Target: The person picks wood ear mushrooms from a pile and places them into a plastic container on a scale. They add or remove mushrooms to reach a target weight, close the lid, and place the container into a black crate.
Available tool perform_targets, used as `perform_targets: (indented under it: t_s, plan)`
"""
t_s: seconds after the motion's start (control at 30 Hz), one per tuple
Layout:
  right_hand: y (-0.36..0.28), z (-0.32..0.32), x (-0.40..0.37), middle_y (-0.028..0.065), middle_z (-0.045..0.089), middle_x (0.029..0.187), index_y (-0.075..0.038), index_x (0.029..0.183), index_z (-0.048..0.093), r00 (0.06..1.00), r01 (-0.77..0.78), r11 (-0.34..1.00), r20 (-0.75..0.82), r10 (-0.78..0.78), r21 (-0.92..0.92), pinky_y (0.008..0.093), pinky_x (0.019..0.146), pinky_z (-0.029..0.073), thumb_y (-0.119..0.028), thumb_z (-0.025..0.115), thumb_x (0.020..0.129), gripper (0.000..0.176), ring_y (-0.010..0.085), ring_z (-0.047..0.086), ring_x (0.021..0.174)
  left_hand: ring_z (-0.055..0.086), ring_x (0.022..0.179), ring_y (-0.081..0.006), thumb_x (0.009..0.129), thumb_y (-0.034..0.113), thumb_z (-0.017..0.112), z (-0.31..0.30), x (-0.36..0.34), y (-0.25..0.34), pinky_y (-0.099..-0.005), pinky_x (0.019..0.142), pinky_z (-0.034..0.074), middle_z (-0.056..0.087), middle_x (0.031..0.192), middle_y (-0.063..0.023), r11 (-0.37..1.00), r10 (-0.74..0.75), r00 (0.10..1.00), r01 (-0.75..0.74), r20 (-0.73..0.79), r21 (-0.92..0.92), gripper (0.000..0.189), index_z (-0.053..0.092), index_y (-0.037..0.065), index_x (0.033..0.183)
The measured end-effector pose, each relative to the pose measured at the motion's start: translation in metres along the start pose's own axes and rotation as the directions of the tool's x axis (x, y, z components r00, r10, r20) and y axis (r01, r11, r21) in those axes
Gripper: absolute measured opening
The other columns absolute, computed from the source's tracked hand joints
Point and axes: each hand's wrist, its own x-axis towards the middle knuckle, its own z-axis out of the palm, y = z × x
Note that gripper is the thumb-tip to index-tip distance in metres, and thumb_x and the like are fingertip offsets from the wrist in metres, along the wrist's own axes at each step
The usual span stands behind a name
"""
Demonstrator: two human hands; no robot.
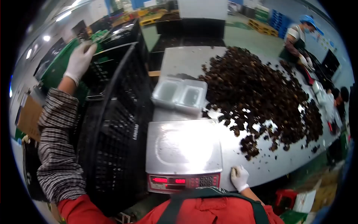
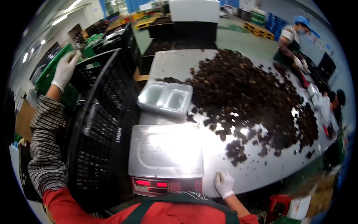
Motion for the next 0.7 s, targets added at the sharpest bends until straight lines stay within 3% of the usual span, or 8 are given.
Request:
perform_targets:
  t_s: [0.07, 0.1, 0.2, 0.3, 0.37, 0.5, 0.6, 0.7]
  plan:
    - [0.001, 0.0, 0.001, 0.0156, 0.057, 0.069, -0.007, 0.077, 0.062, 1.0, 0.01, 1.0, -0.01, -0.01, -0.002, 0.0433, 0.056, 0.045, -0.005, 0.059, 0.076, 0.004, 0.0356, 0.056, 0.062, 0.064, 0.094, -0.0244, 0.092, 0.029, 0.055, 0.018, 0.028, 0.083, -0.0303, 0.085, 0.046, 0.066, 0.101, -0.0199, 0.983, 0.181, 0.982, -0.178, 0.056, -0.05, 0.039, 0.061, -0.005, 0.109]
    - [0.001, -0.002, 0.0, 0.0158, 0.057, 0.07, -0.008, 0.077, 0.063, 1.0, -0.002, 1.0, -0.003, 0.002, 0.001, 0.0427, 0.055, 0.046, -0.005, 0.059, 0.076, 0.004, 0.0356, 0.056, 0.061, 0.064, 0.092, -0.0242, 0.093, 0.03, 0.055, 0.039, 0.034, 0.118, -0.031, 0.084, 0.046, 0.066, 0.099, -0.0202, 0.948, 0.166, 0.983, -0.136, 0.083, -0.289, 0.039, 0.061, -0.005, 0.109]
    - [0.008, 0.002, -0.006, 0.0136, 0.059, 0.07, -0.009, 0.076, 0.064, 0.997, -0.01, 1.0, -0.075, 0.01, 0.001, 0.0414, 0.055, 0.047, -0.008, 0.061, 0.076, 0.003, 0.0334, 0.058, 0.061, 0.064, 0.087, -0.0277, 0.095, 0.032, 0.049, 0.125, 0.054, 0.173, -0.0339, 0.079, 0.047, 0.066, 0.093, -0.0215, 0.896, 0.385, 0.919, -0.35, 0.086, -0.273, 0.039, 0.062, -0.003, 0.105]
    - [0.012, 0.004, -0.008, 0.0102, 0.061, 0.07, -0.011, 0.077, 0.063, 0.992, -0.04, 0.997, -0.119, 0.048, 0.066, 0.0397, 0.056, 0.049, -0.009, 0.061, 0.077, 0.003, 0.0307, 0.06, 0.062, 0.061, 0.082, -0.0392, 0.092, 0.035, 0.047, 0.212, 0.006, 0.223, -0.0417, 0.078, 0.047, 0.063, 0.085, -0.0255, 0.94, 0.259, 0.915, -0.165, 0.31, -0.3, 0.042, 0.063, -0.003, 0.092]
    - [0.015, 0.006, -0.01, 0.009, 0.058, 0.071, -0.01, 0.079, 0.063, 0.99, -0.048, 0.995, -0.127, 0.058, 0.086, 0.0378, 0.057, 0.048, -0.008, 0.061, 0.077, 0.003, 0.0278, 0.059, 0.063, 0.059, 0.089, -0.0454, 0.092, 0.037, 0.045, 0.307, -0.027, 0.196, -0.0493, 0.084, 0.045, 0.061, 0.092, -0.0299, 0.947, 0.292, 0.828, -0.321, 0.479, -0.022, 0.046, 0.065, -0.004, 0.091]
    - [0.016, 0.0, -0.01, 0.0067, 0.057, 0.069, -0.01, 0.078, 0.062, 0.983, -0.067, 0.992, -0.166, 0.084, 0.103, 0.0368, 0.054, 0.047, -0.01, 0.062, 0.076, 0.002, 0.0263, 0.059, 0.06, 0.058, 0.103, -0.0429, 0.09, 0.036, 0.044, 0.401, -0.113, 0.175, -0.0455, 0.091, 0.044, 0.06, 0.107, -0.0302, 0.999, 0.012, 0.661, -0.032, 0.751, 0.013, 0.044, 0.068, -0.001, 0.094]
    - [0.017, -0.001, -0.009, 0.0061, 0.057, 0.068, -0.012, 0.077, 0.061, 0.986, -0.063, 0.992, -0.146, 0.079, 0.112, 0.0358, 0.053, 0.047, -0.011, 0.062, 0.076, 0.001, 0.0257, 0.059, 0.059, 0.058, 0.106, -0.0388, 0.087, 0.039, 0.051, 0.449, -0.135, 0.164, -0.0392, 0.093, 0.045, 0.06, 0.112, -0.0271, 0.975, -0.179, 0.612, 0.007, 0.77, 0.221, 0.044, 0.068, 0.0, 0.099]
    - [0.017, -0.002, -0.008, 0.0055, 0.056, 0.068, -0.012, 0.076, 0.061, 0.987, -0.089, 0.989, -0.122, 0.103, 0.117, 0.0357, 0.052, 0.048, -0.013, 0.061, 0.077, 0.001, 0.025, 0.059, 0.059, 0.059, 0.105, -0.0366, 0.079, 0.042, 0.063, 0.396, -0.12, 0.229, -0.036, 0.092, 0.047, 0.061, 0.112, -0.0258, 0.732, -0.047, 0.281, -0.643, 0.958, 0.225, 0.05, 0.065, -0.001, 0.105]
